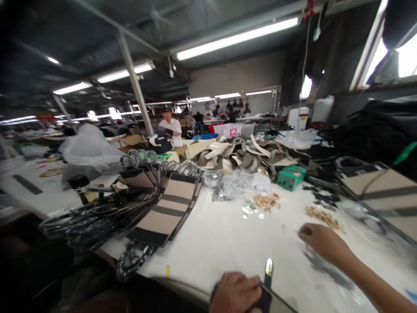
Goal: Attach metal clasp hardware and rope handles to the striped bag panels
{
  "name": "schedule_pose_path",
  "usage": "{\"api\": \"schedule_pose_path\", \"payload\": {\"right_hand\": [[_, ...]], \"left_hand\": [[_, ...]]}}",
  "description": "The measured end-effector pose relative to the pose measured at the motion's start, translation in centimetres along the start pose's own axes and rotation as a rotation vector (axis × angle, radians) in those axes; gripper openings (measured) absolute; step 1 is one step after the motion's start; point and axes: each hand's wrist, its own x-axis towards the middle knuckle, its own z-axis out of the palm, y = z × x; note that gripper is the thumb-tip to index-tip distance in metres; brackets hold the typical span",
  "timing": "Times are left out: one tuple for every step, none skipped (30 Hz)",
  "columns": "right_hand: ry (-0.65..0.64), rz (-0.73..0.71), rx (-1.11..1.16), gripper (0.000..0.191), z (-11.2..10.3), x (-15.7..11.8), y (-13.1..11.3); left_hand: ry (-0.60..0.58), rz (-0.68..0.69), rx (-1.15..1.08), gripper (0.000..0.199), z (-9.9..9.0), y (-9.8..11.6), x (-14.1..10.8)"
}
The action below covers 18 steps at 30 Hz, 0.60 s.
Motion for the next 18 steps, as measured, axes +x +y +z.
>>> {"api": "schedule_pose_path", "payload": {"right_hand": [[-0.111,0.026,0.055,0.025,-0.5,-1.5,-2.5],[-0.194,0.065,0.11,0.026,-0.7,-3.1,-4.8],[-0.27,0.082,0.171,0.027,-0.6,-4.5,-7.0],[-0.336,0.065,0.238,0.026,-0.3,-5.9,-8.8],[-0.398,0.047,0.278,0.024,0.2,-7.2,-10.3],[-0.429,0.027,0.309,0.022,0.8,-8.5,-11.3],[-0.452,0.008,0.331,0.021,1.5,-9.5,-12.1],[-0.463,-0.001,0.342,0.02,2.2,-10.3,-12.5],[-0.464,-0.002,0.348,0.02,2.8,-10.9,-12.7],[-0.46,0.006,0.348,0.021,3.3,-11.3,-12.8],[-0.452,0.02,0.34,0.021,3.8,-11.4,-12.8],[-0.441,0.035,0.327,0.021,4.2,-11.4,-12.8],[-0.427,0.047,0.31,0.021,4.5,-11.3,-12.8],[-0.412,0.053,0.29,0.02,4.7,-11.2,-12.8],[-0.397,0.051,0.27,0.02,4.9,-11.2,-12.8],[-0.387,0.043,0.25,0.021,5.2,-11.2,-12.8],[-0.38,0.031,0.232,0.021,5.5,-11.4,-12.7],[-0.378,0.016,0.218,0.022,5.8,-11.5,-12.5]], "left_hand": [[-0.007,-0.073,-0.062,0.031,-0.2,0.7,-0.1],[-0.006,-0.149,-0.121,0.033,-0.5,1.4,-0.1],[-0.013,-0.205,-0.17,0.033,-0.9,1.9,-0.1],[-0.03,-0.235,-0.21,0.035,-1.4,2.3,-0.1],[-0.045,-0.246,-0.24,0.037,-1.9,2.5,0.0],[-0.058,-0.252,-0.259,0.04,-2.2,2.6,0.1],[-0.066,-0.252,-0.269,0.042,-2.5,2.7,0.3],[-0.07,-0.255,-0.271,0.044,-2.7,2.7,0.4],[-0.072,-0.257,-0.27,0.045,-2.8,2.7,0.4],[-0.075,-0.258,-0.267,0.046,-2.8,2.7,0.4],[-0.078,-0.258,-0.265,0.046,-2.8,2.7,0.4],[-0.081,-0.259,-0.264,0.046,-2.8,2.7,0.4],[-0.082,-0.26,-0.262,0.045,-2.9,2.7,0.4],[-0.08,-0.261,-0.26,0.044,-2.9,2.7,0.3],[-0.074,-0.26,-0.256,0.044,-3.0,2.8,0.2],[-0.064,-0.258,-0.248,0.044,-3.0,2.8,0.0],[-0.054,-0.251,-0.238,0.044,-3.0,2.9,-0.2],[-0.043,-0.237,-0.222,0.045,-2.8,2.9,-0.4]]}}
